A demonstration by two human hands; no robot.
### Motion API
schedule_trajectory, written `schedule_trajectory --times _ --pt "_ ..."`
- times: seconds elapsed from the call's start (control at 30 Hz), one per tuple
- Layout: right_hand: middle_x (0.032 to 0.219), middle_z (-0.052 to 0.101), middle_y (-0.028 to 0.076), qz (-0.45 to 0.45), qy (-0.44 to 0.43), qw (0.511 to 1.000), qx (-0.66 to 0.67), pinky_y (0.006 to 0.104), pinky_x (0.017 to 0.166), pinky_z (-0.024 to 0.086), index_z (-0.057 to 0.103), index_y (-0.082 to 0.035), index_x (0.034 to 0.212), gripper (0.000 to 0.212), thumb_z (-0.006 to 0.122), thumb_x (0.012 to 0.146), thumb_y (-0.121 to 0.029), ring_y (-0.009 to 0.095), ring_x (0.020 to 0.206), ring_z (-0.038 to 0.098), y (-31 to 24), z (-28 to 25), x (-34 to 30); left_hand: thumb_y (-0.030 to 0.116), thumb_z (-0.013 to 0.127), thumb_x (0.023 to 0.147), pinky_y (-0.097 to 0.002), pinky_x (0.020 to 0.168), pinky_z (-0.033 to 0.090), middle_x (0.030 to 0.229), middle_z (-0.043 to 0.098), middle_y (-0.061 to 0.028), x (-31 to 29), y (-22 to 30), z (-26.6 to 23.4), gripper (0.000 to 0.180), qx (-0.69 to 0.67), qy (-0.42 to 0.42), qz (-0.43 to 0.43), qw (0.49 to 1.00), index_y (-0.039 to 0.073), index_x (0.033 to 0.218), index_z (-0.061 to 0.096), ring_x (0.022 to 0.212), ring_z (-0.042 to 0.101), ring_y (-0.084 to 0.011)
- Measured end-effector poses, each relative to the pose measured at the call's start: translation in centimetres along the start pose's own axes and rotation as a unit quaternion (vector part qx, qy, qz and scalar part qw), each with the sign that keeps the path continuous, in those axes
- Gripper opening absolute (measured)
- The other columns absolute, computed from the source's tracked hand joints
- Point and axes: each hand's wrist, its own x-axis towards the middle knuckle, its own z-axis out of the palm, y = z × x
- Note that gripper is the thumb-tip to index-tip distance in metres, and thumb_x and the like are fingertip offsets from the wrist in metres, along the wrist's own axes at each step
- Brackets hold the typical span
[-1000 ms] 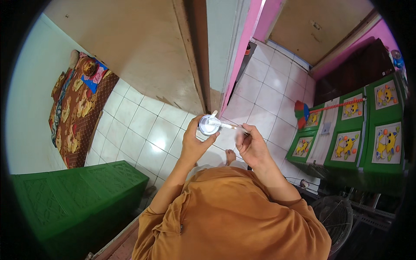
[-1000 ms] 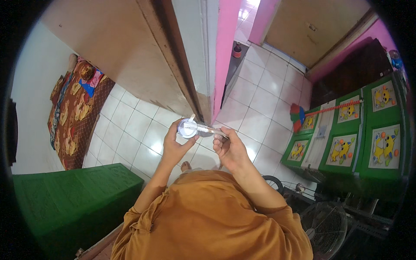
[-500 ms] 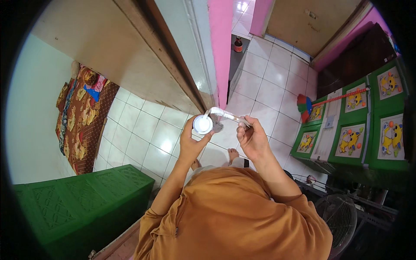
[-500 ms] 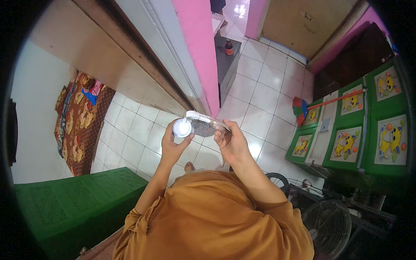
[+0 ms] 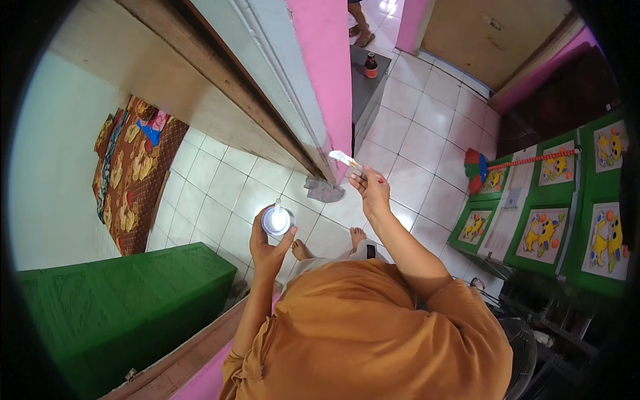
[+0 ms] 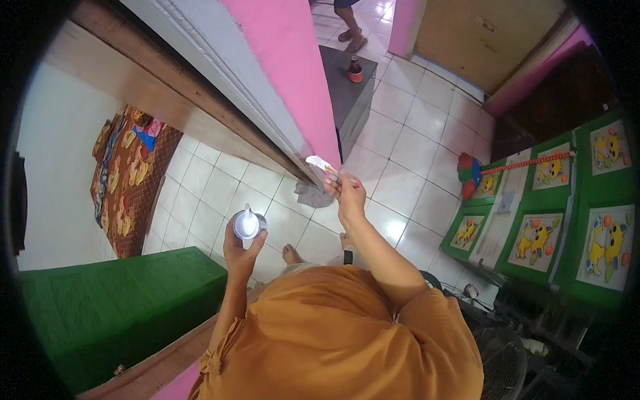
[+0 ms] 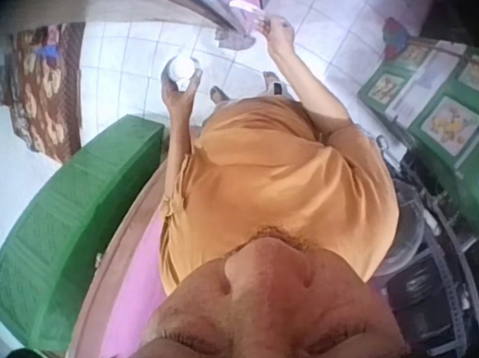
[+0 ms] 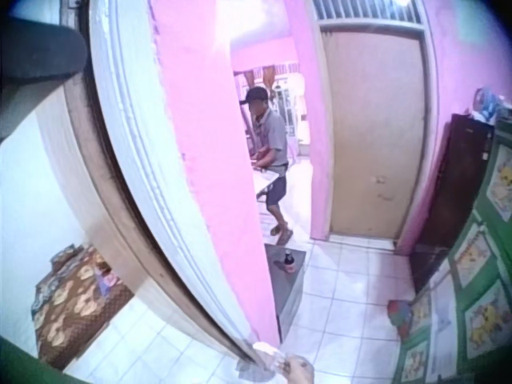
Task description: The person paints a doorframe and wall edge by dipping a paintbrush into a small container of white paint and applying the paint along the surface.
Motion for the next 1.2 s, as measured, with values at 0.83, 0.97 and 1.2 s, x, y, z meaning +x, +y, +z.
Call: schedule_trajectory --times 0.83,0.97,1.2 --pt "0.105 0.072 0.017 -0.103 0.000 0.988 -0.113 0.0369 0.083 0.067 0.061 0.004 0.121 0.027 0.066 0.108 -0.019 0.025 0.089 0.076 0.6 1.5 5.7 -0.006 0.083 0.086 -0.0334 0.104 0.052 0.129 0.066 -0.0098 -1.0 0.0 2.2 0.065 0.006 0.042 -0.026 0.999 -0.002 0.144 0.053 0.118 0.065 -0.0180" --pt "0.104 0.071 0.016 -0.113 -0.044 0.989 -0.083 0.0316 0.078 0.067 0.059 0.005 0.121 0.028 0.065 0.109 -0.020 0.021 0.087 0.076 -0.1 4.0 6.3 -0.005 0.083 0.086 -0.0340 0.106 0.050 0.129 0.066 -0.0095 -0.6 0.2 2.3 0.064 0.026 0.044 -0.006 0.999 -0.001 0.143 0.053 0.119 0.064 -0.0177" --pt "0.107 0.072 0.016 -0.115 -0.023 0.987 -0.114 0.0356 0.083 0.067 0.061 0.004 0.122 0.029 0.067 0.108 -0.020 0.024 0.089 0.075 -1.6 2.3 4.4 -0.004 0.083 0.086 -0.0339 0.106 0.050 0.127 0.067 -0.0088 -0.7 -0.2 3.0 0.063 0.025 0.046 -0.017 0.998 -0.001 0.142 0.054 0.119 0.064 -0.0176"
